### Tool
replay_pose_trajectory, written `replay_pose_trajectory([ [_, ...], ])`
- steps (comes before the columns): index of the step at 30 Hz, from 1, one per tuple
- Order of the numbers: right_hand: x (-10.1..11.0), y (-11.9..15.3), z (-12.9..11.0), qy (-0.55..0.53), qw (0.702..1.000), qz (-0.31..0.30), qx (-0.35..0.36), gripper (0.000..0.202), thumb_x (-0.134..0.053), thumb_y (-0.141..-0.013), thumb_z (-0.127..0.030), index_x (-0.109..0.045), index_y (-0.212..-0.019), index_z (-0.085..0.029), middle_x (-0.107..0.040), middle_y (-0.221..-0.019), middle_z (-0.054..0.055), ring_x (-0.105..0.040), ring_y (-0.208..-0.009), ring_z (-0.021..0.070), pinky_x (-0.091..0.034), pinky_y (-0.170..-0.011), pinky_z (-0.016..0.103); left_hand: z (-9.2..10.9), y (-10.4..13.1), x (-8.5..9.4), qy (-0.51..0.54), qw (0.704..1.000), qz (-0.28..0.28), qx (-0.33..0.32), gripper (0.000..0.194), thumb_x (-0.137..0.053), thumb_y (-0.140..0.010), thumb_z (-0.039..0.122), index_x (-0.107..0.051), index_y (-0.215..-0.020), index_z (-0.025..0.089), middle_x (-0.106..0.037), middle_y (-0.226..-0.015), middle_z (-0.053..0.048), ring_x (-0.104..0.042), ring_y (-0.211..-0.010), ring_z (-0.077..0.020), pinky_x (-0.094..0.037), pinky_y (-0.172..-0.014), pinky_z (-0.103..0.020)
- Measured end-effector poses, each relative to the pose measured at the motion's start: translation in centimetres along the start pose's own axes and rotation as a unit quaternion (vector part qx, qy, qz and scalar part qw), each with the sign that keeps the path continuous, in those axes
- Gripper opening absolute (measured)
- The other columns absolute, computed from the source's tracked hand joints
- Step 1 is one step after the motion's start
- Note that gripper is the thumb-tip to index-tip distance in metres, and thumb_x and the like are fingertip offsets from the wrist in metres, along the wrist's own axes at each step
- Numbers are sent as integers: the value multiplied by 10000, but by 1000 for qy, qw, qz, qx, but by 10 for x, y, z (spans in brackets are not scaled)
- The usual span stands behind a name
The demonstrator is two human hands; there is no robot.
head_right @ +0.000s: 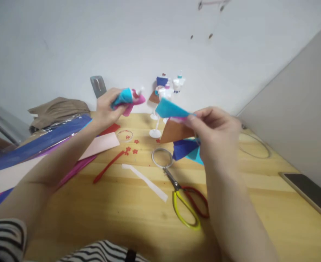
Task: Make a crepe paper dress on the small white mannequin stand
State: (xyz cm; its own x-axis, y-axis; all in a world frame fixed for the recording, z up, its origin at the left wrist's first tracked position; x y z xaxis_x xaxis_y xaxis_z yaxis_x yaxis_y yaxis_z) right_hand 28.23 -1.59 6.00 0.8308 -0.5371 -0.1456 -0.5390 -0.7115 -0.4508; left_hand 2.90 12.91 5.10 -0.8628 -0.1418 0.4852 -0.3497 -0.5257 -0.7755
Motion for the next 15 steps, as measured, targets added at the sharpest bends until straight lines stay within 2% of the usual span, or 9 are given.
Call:
replay_pose_trajectory([
  [1, 2, -2, -1, 0, 1000, 12, 13, 124, -779, -542, -191, -662, -530, -232, -599, -523, -23, -412, -445, 91, -317, -470, 291, 16, 17, 8, -28, 998, -42, -32, 297, -682, -888, 274, -715, -1166, 173, -753, -1179, -18, -649, -1131, -204, -482, -1084, -375],
  [3, 3, -5, -2, 16, 999, 30, 39, 101, -745, -533, -189, -655, -529, -234, -552, -479, -41, -414, -434, 96, -255, -454, 286, 48, 56, 19, -62, 988, -113, -81, 287, -688, -900, 280, -733, -1173, 203, -763, -1176, -64, -699, -1061, -257, -518, -1035, -456],
  [5, 3, -6, -2, 21, 997, 29, 61, 100, -727, -539, -197, -637, -526, -237, -531, -471, -49, -409, -432, 96, -225, -453, 284, 74, 96, 22, -70, 970, -201, -119, 243, -625, -954, 256, -738, -1169, 249, -773, -1154, -80, -729, -1032, -285, -560, -940, -472],
  [7, 0, -4, -1, 13, 996, 21, 80, 108, -721, -555, -202, -623, -529, -241, -536, -492, -43, -415, -451, 100, -237, -462, 290, 90, 130, 20, -63, 954, -265, -122, 241, -570, -988, 251, -732, -1166, 266, -778, -1124, -88, -737, -1029, -298, -576, -882, -462],
  [10, -3, 2, -2, 13, 995, 6, 95, 109, -691, -576, -189, -609, -545, -255, -554, -533, -25, -439, -495, 118, -283, -485, 306, 96, 164, 9, -72, 950, -291, -86, 269, -502, -1020, 258, -717, -1182, 257, -771, -1128, -111, -731, -1006, -291, -570, -855, -441],
  [15, -2, 14, -9, 52, 993, -51, 92, 177, -735, -680, -186, -614, -615, -297, -582, -660, 11, -493, -597, 164, -346, -561, 338, 94, 191, -9, -99, 950, -290, -64, 327, -432, -1024, 203, -687, -1228, 219, -754, -1155, -158, -703, -976, -296, -523, -794, -435],
])
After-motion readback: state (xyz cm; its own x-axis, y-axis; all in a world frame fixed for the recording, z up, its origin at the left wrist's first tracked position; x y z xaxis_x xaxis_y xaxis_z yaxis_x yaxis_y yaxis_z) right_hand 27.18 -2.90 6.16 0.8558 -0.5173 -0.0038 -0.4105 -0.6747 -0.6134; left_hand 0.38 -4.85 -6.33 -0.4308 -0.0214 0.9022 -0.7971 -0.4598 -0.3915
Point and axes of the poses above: each hand's wrist, its own y-axis away from the middle knuckle, its own x-axis out of the back of the hand, z = x × y, the point moved 1 cm from there along -y, towards the middle knuckle
